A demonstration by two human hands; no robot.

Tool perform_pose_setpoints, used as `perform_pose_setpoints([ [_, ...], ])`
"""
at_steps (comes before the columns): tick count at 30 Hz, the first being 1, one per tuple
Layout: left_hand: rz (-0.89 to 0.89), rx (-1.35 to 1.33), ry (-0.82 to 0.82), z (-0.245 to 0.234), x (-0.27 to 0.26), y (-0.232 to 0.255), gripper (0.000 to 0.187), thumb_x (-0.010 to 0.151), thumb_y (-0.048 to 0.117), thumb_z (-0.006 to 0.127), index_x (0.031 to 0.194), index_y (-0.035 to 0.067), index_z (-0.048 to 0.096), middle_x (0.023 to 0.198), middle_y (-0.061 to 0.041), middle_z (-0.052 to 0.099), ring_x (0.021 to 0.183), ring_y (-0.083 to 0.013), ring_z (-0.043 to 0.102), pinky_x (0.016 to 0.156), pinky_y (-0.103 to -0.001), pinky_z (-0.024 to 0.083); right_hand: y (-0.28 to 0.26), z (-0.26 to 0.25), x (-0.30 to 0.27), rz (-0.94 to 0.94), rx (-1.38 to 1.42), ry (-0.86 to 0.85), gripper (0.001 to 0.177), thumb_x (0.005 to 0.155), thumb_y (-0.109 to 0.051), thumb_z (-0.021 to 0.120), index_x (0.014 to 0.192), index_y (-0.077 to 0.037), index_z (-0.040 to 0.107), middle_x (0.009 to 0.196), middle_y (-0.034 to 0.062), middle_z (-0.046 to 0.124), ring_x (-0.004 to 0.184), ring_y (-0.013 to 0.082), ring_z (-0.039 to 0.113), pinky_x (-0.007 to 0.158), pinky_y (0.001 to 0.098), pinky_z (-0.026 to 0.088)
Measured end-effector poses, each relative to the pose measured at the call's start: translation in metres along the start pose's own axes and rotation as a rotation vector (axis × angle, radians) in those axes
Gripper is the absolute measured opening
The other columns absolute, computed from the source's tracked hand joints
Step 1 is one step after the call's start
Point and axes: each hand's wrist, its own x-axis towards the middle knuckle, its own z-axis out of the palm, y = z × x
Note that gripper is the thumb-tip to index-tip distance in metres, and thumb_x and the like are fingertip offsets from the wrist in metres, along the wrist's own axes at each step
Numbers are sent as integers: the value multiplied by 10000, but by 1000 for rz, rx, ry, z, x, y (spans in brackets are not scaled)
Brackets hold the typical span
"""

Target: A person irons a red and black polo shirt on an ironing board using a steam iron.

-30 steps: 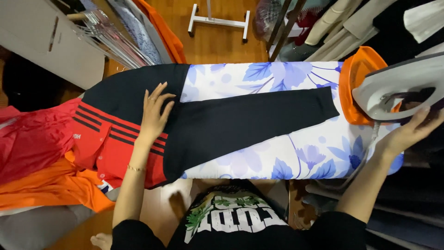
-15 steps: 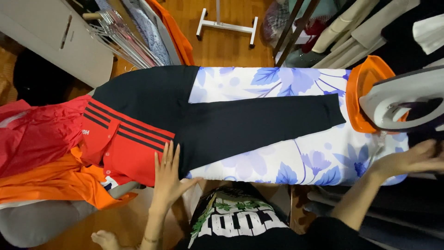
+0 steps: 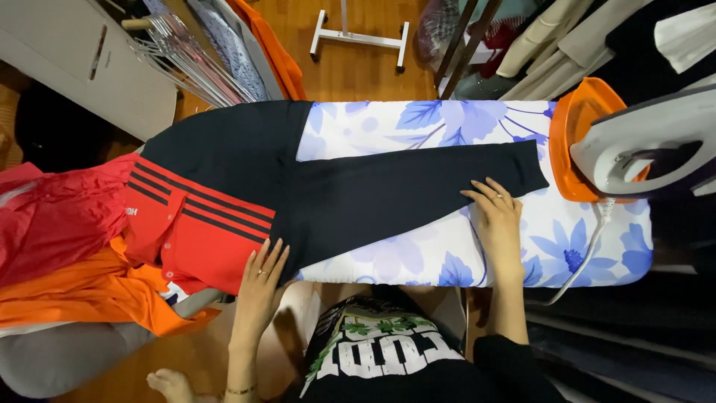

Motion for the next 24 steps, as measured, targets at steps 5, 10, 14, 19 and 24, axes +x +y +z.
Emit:
perform_pose_setpoints([
  [5,31,-38,82,-10,2,4,583,900,-186,487,1434,48,497,1474,-97,551,1440,-308,443,1233,-472,328,-6,-14,-11,46,446,216,558,779,252,360,1103,-33,715,1264,147,682,1233,295,624,1107,360,417],
  [10,47,-61,226,12,22,21,536,899,-134,501,1377,100,566,1367,-56,647,1348,-317,549,1186,-505,371,-1,-34,-20,13,372,441,467,881,276,410,1085,7,732,1184,168,691,1218,343,639,1139,443,410],
  [14,72,-108,293,28,35,35,410,965,-22,480,1283,149,675,1286,4,705,1280,-268,609,1133,-457,424,27,-45,-46,-38,218,580,388,992,290,478,1050,36,766,1131,199,711,1197,405,655,1097,501,471],
  [19,151,-249,23,30,68,81,700,691,-143,653,1348,86,578,1392,-82,622,1382,-368,496,1220,-501,331,23,-84,-72,-30,28,683,521,813,394,409,1127,131,731,1226,293,682,1226,446,649,1105,518,531],
  [24,289,-246,22,51,92,142,615,791,-180,638,1354,64,599,1389,-97,628,1352,-409,517,1169,-578,362,52,-114,-104,12,-160,810,371,924,379,474,1088,201,755,1203,365,729,1249,519,679,1183,601,462],
])
